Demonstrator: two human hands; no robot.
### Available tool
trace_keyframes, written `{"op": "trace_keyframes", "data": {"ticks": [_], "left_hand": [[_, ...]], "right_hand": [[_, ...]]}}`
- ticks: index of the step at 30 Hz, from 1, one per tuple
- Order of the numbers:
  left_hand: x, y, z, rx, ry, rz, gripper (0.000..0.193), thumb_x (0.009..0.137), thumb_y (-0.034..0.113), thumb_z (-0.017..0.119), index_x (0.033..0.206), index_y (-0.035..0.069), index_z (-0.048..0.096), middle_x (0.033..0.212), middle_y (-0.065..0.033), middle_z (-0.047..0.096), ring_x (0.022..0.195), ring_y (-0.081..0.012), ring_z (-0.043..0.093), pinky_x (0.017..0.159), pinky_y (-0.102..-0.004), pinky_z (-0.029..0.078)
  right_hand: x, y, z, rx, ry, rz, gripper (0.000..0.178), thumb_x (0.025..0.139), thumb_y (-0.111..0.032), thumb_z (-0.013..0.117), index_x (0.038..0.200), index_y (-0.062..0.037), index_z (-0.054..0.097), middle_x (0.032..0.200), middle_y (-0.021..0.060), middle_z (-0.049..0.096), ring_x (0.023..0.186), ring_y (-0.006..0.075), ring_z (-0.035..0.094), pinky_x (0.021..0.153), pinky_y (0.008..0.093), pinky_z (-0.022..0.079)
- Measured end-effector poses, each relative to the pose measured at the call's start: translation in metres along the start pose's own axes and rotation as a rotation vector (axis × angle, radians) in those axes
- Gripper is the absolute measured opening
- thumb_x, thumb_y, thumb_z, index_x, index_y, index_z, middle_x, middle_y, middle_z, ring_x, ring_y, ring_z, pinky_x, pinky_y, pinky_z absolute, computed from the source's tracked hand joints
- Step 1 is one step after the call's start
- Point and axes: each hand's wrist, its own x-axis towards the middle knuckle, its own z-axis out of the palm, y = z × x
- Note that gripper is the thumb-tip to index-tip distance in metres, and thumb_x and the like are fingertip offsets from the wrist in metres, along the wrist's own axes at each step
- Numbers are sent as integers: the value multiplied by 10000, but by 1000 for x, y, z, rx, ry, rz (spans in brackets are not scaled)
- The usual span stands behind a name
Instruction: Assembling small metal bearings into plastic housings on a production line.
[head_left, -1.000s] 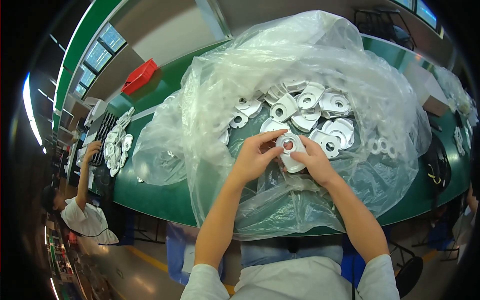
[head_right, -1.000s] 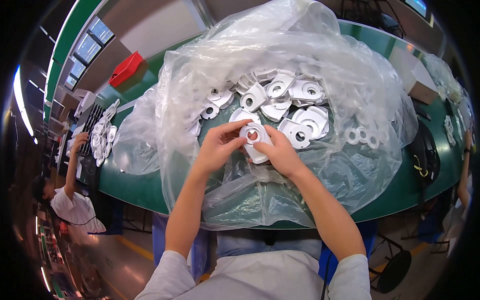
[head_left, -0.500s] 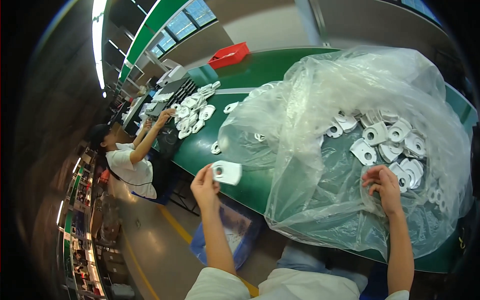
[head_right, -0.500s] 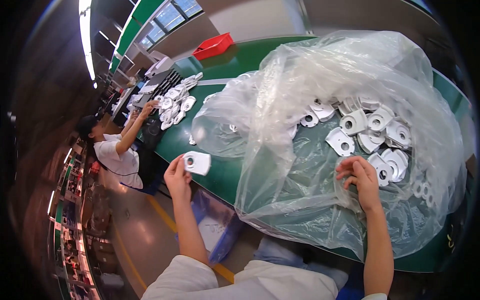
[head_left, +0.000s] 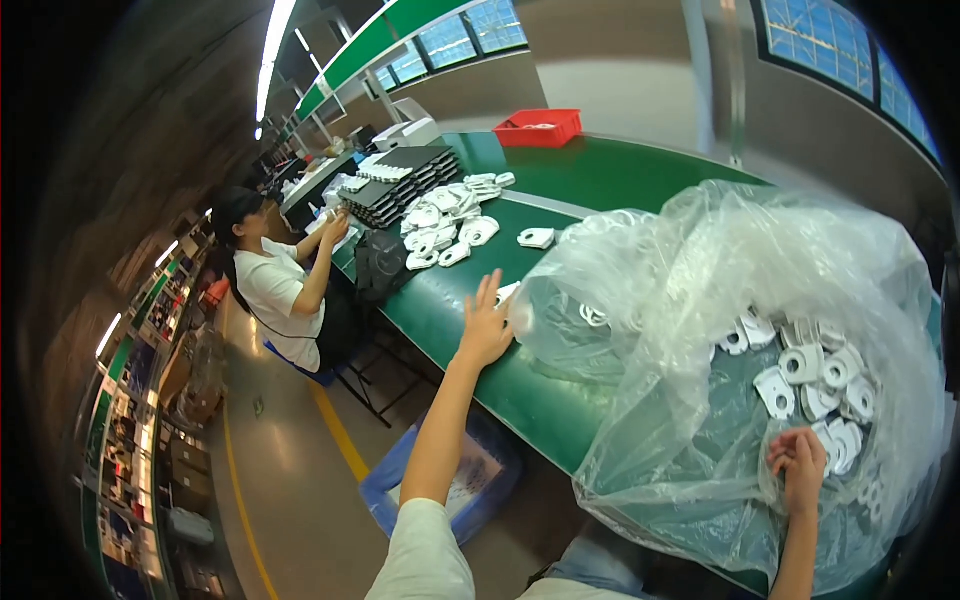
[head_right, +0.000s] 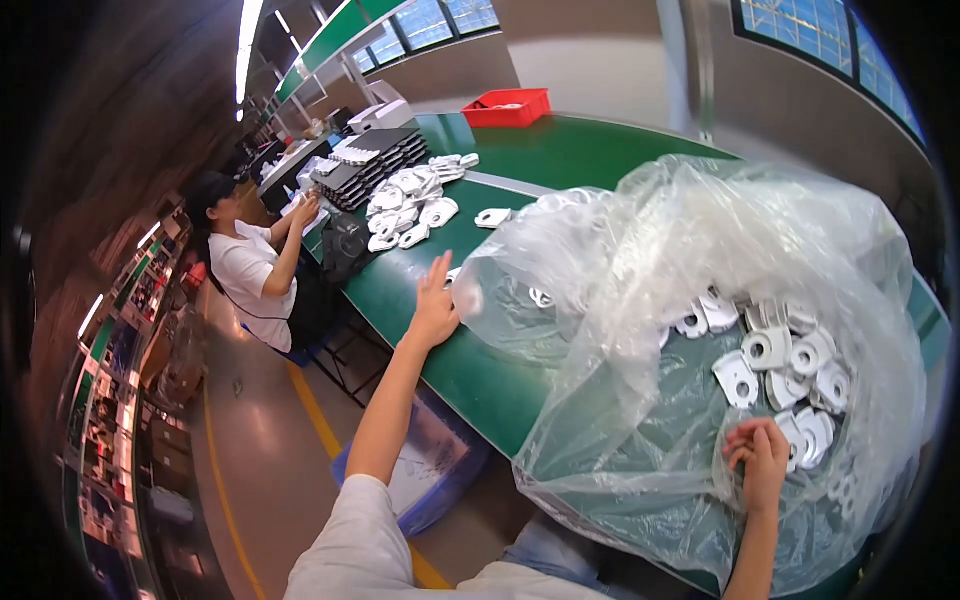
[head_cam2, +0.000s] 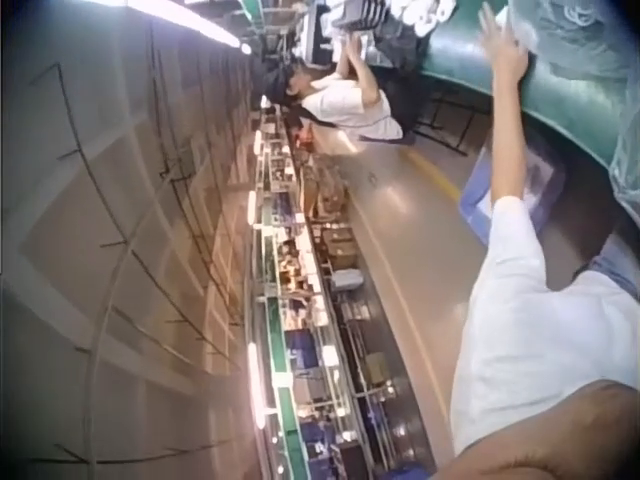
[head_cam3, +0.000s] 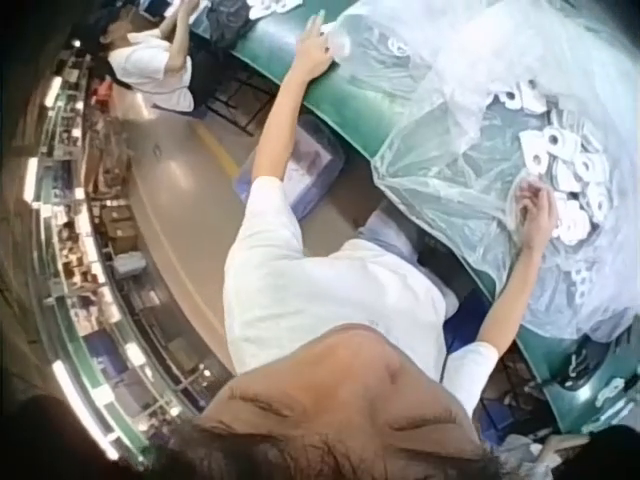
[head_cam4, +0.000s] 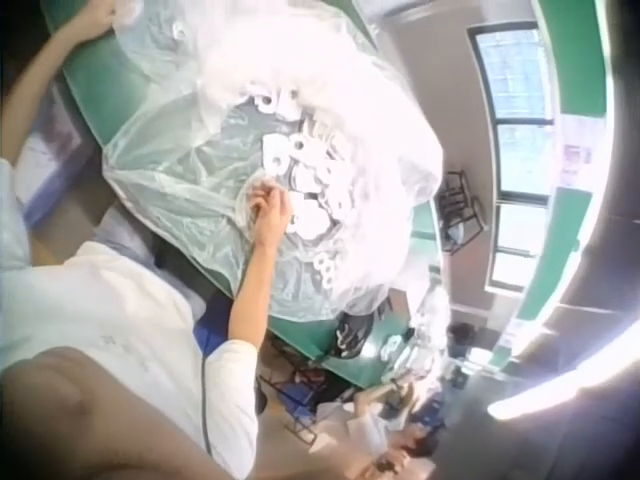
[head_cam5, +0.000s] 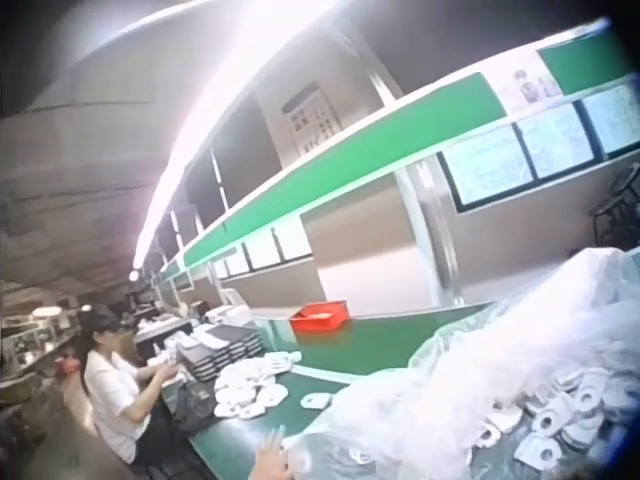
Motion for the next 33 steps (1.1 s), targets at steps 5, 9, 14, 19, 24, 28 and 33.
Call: {"op": "trace_keyframes", "data": {"ticks": [5,9,14,19,24,28,33], "left_hand": [[62,-25,28,25,-148,143,494,870,365,487,1340,218,452,1509,-93,183,1391,-309,161,1057,-611,159],[105,-59,43,55,-28,-160,421,920,356,421,1290,165,486,1424,-137,340,1332,-313,293,1007,-654,212],[144,-59,45,-73,328,9,446,856,292,564,1254,102,495,1369,-154,385,1297,-330,326,1018,-594,250],[168,-29,76,-127,-74,278,453,901,402,475,1313,214,476,1424,-134,345,1347,-319,280,1061,-581,189],[182,-91,84,151,21,57,427,920,419,420,1206,128,547,1417,-96,377,1360,-285,256,1079,-586,155],[190,-122,82,351,63,-46,340,890,241,439,1140,54,574,1402,-51,405,1364,-255,253,1090,-574,137],[205,-106,89,450,431,-162,354,816,110,506,1150,-5,533,1335,-149,439,1307,-276,330,1076,-492,224]], "right_hand": [[-1,7,-7,-60,64,-26,184,950,-145,422,902,5,516,752,117,584,565,160,569,429,224,424],[-7,9,-13,-65,84,-56,183,946,-170,444,887,-3,493,738,116,573,543,152,557,404,209,402],[-7,11,-21,-63,180,-83,182,938,-213,489,896,-37,469,712,83,544,470,119,491,406,195,369],[-15,-6,-22,-16,243,97,130,925,-96,488,1009,-18,549,836,135,602,662,187,554,532,260,437],[-15,-9,-11,-78,259,42,110,919,-88,498,984,-24,558,813,122,591,646,174,527,530,251,419],[-18,-13,0,-68,260,52,101,918,-87,503,976,-24,556,807,120,587,648,173,524,533,250,419],[-17,10,-16,-123,319,-112,141,924,-153,479,866,-25,485,691,88,542,486,128,501,396,204,380]]}}
